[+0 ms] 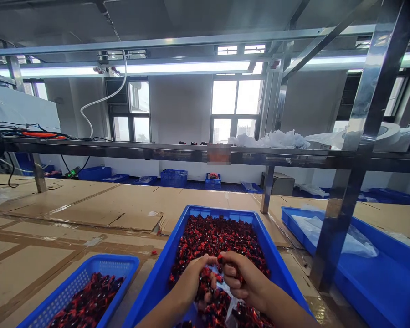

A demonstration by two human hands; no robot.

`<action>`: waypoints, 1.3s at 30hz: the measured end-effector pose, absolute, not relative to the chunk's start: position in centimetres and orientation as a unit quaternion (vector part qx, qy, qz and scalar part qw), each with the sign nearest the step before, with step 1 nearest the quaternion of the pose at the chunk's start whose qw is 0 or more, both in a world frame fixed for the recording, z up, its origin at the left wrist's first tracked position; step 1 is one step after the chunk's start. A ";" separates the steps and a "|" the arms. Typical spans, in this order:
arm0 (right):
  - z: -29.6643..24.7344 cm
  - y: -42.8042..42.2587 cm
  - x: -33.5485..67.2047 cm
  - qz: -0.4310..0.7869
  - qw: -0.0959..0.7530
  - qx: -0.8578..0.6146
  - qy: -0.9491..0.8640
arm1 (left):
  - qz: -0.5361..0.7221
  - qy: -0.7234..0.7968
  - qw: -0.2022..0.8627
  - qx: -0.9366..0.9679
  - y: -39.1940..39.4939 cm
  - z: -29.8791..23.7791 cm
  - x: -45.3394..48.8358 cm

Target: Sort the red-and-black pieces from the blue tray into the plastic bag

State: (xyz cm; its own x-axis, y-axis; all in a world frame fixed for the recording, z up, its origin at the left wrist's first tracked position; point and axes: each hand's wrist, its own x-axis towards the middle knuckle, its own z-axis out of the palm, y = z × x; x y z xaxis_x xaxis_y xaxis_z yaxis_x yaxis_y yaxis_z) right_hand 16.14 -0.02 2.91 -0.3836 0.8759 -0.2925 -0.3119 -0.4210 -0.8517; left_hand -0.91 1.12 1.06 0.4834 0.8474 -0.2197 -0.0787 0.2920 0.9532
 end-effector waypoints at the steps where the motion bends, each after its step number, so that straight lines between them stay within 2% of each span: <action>1: 3.0 -0.1 16.2 0.761 0.395 -0.377 -0.349 | 0.333 0.386 0.704 0.495 1.2 1.1 -1.0; 10: 2.6 0.1 16.1 0.798 0.408 -0.339 -0.287 | 0.336 0.361 0.675 0.549 1.9 0.8 -1.2; 16: 3.3 -0.3 16.4 0.783 0.416 -0.330 -0.325 | 0.331 0.338 0.663 0.580 1.7 1.0 -1.0; 23: 2.8 -0.6 15.2 0.596 0.451 -0.388 -0.540 | 0.333 0.314 0.680 0.572 0.5 2.4 -0.8; 27: 3.2 -1.1 15.0 0.438 0.416 -0.391 -0.694 | 0.344 0.294 0.695 0.558 0.2 2.4 -0.9; 31: 3.8 -1.7 15.4 0.397 0.382 -0.414 -0.724 | 0.336 0.275 0.708 0.556 0.0 1.9 -0.7; 39: 4.2 -2.2 15.4 0.150 0.390 -0.483 -0.769 | 0.337 0.342 0.685 0.548 0.4 1.7 -0.3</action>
State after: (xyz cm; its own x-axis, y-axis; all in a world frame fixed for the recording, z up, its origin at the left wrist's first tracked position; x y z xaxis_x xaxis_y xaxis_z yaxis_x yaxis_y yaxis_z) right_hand 15.40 -2.17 4.16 -0.2295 0.8604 0.4551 0.6256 0.4886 -0.6082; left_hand -0.25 0.41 1.67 0.5391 0.8363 -0.0998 -0.0854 0.1722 0.9813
